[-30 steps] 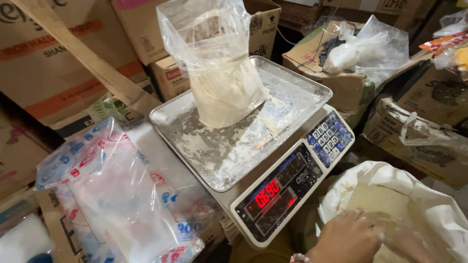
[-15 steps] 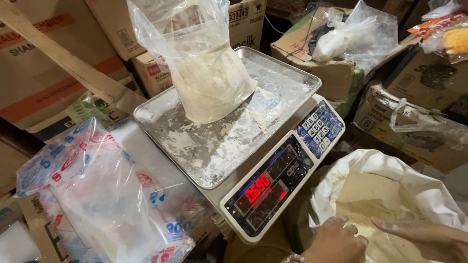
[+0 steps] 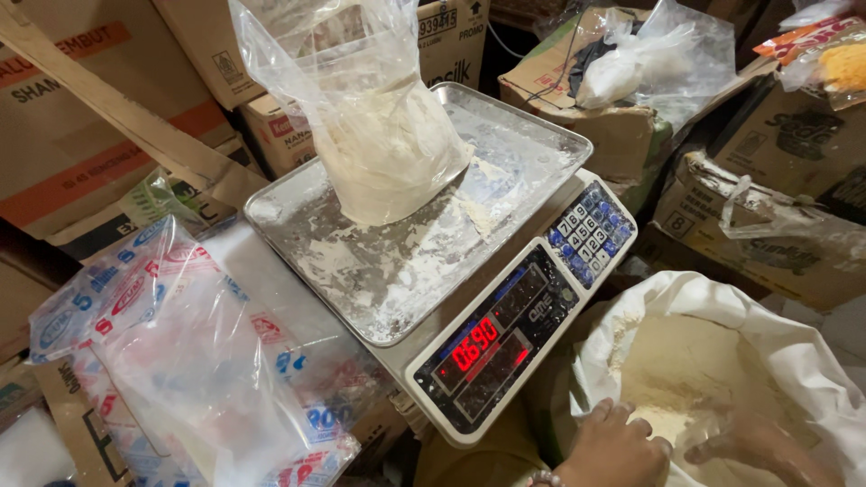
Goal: The person scoops white flour from a large sack into a clear plastic bag, places the bag on a digital scale, and adjusts the contents by hand to reach a target weight. The person repeats this process for multiple bags.
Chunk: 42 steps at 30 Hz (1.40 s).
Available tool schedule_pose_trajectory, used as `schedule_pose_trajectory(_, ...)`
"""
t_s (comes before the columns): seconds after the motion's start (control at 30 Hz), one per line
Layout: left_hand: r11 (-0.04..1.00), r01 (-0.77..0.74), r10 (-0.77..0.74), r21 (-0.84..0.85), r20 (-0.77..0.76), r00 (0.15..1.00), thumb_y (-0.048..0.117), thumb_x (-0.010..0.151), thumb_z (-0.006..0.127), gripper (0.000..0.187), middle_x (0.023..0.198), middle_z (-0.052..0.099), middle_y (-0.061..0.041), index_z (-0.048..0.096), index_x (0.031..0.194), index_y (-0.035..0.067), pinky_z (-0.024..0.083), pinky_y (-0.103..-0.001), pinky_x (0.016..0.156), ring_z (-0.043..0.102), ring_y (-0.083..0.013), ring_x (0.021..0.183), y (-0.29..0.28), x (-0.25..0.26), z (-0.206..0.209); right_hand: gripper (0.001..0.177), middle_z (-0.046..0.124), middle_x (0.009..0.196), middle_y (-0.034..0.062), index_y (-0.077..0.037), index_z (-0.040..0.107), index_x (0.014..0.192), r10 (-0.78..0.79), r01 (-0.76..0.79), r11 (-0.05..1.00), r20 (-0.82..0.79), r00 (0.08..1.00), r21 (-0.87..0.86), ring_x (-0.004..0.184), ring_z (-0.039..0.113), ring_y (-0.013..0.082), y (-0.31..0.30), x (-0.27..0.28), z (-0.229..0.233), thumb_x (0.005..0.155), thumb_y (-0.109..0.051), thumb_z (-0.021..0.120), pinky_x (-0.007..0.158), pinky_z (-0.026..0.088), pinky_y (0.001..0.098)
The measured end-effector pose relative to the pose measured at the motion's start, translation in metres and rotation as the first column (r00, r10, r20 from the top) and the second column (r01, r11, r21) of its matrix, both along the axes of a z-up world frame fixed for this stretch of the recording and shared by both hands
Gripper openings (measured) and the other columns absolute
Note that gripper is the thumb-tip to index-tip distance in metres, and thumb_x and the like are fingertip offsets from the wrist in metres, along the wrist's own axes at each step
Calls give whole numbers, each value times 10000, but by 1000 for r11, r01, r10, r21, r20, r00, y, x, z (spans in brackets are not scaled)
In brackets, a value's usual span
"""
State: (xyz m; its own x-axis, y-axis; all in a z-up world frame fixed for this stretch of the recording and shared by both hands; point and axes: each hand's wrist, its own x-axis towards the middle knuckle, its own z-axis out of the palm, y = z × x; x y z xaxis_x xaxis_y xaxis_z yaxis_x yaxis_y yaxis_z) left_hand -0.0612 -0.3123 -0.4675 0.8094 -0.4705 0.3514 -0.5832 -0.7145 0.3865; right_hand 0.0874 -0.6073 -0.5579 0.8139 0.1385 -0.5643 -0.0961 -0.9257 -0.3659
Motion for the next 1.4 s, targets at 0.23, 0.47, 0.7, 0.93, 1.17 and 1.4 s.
schedule_pose_trajectory(0.23,999,26,-23,43,-84,996,221,946,548,292,1141,745,-188,788,1051,91,335,-628,1202,623,-417,1278,-3,0,-5,708,680,1287,138,-161,677,1340,-145,145,989,174,974,14,1178,652,306,-20,25,38,697,-358,899,981,594,410)
schedule_pose_trajectory(0.47,1000,7,-7,-20,-34,999,226,965,545,286,1141,735,-216,788,1021,86,316,-650,1209,642,-448,1231,-5,-1,-14,782,623,1309,182,-207,615,1369,-46,68,994,226,973,-88,1216,601,355,75,-33,56,661,-345,916,976,546,480)
schedule_pose_trajectory(0.7,1000,15,-15,2,-84,996,214,986,526,294,1086,740,-217,784,1023,76,316,-651,1227,656,-444,1203,-4,-2,-11,866,565,1331,227,-252,554,1399,-149,234,942,325,934,-239,1255,550,404,103,-57,97,625,-331,934,972,498,551)
schedule_pose_trajectory(0.93,1000,23,-21,22,-72,997,221,981,532,289,1058,740,-215,781,1029,81,325,-643,1215,674,-424,1181,-2,-3,-8,881,577,1312,195,-266,531,1374,33,141,963,620,784,-230,1264,540,396,112,-52,83,596,-307,943,986,477,569)
schedule_pose_trajectory(1.17,1000,6,-6,6,27,1000,214,985,543,273,1077,745,-189,768,983,59,360,-625,1192,684,-395,1139,-4,-4,-20,927,547,1419,188,-212,568,1391,-243,367,855,342,908,-365,1342,486,410,95,-46,35,641,-592,957,993,481,557)
schedule_pose_trajectory(1.4,999,-14,17,-31,99,995,211,988,561,258,1059,745,-169,762,954,53,354,-617,1209,682,-376,1125,-7,-7,-30,837,786,1139,220,12,804,1117,-347,409,885,273,897,-222,1053,753,358,71,-45,-3,671,-696,842,932,579,451)
